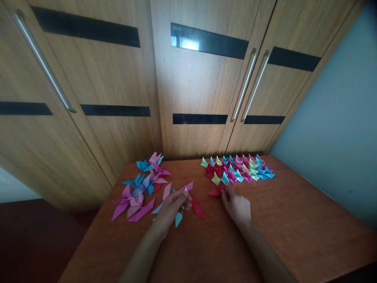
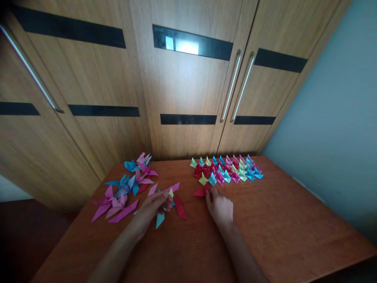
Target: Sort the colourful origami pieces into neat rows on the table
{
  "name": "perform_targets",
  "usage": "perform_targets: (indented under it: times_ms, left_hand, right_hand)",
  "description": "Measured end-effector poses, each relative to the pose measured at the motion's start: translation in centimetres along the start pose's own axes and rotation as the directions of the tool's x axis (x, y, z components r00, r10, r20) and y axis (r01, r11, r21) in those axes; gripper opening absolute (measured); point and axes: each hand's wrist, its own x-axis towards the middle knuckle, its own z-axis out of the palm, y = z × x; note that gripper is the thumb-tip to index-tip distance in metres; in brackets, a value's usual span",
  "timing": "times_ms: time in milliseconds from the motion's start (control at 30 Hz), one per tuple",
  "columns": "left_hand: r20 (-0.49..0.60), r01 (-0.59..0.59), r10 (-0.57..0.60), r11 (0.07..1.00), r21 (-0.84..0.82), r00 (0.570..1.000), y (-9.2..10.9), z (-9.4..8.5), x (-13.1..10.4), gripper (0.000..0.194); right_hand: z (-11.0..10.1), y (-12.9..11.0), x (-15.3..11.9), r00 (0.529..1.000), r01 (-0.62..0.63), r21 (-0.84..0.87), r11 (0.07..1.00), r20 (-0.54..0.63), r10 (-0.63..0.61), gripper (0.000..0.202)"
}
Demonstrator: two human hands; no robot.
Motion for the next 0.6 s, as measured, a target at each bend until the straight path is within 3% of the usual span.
perform_targets:
  times_ms: [267,600]
  left_hand:
    - [-0.008,0.006,-0.007,1.000,-0.013,1.000,-0.53,0.02,0.29,0.033]
    - [-0.001,0.015,-0.015,1.000,-0.010,1.000,-0.24,-0.03,0.16,0.032]
  right_hand:
    - [-0.60,-0.59,0.23,0.993,-0.074,-0.093,0.993,0.090,0.083,0.025]
    - [-0.94,-0.47,0.84,0.997,-0.051,-0.152,0.987,0.056,0.060,0.024]
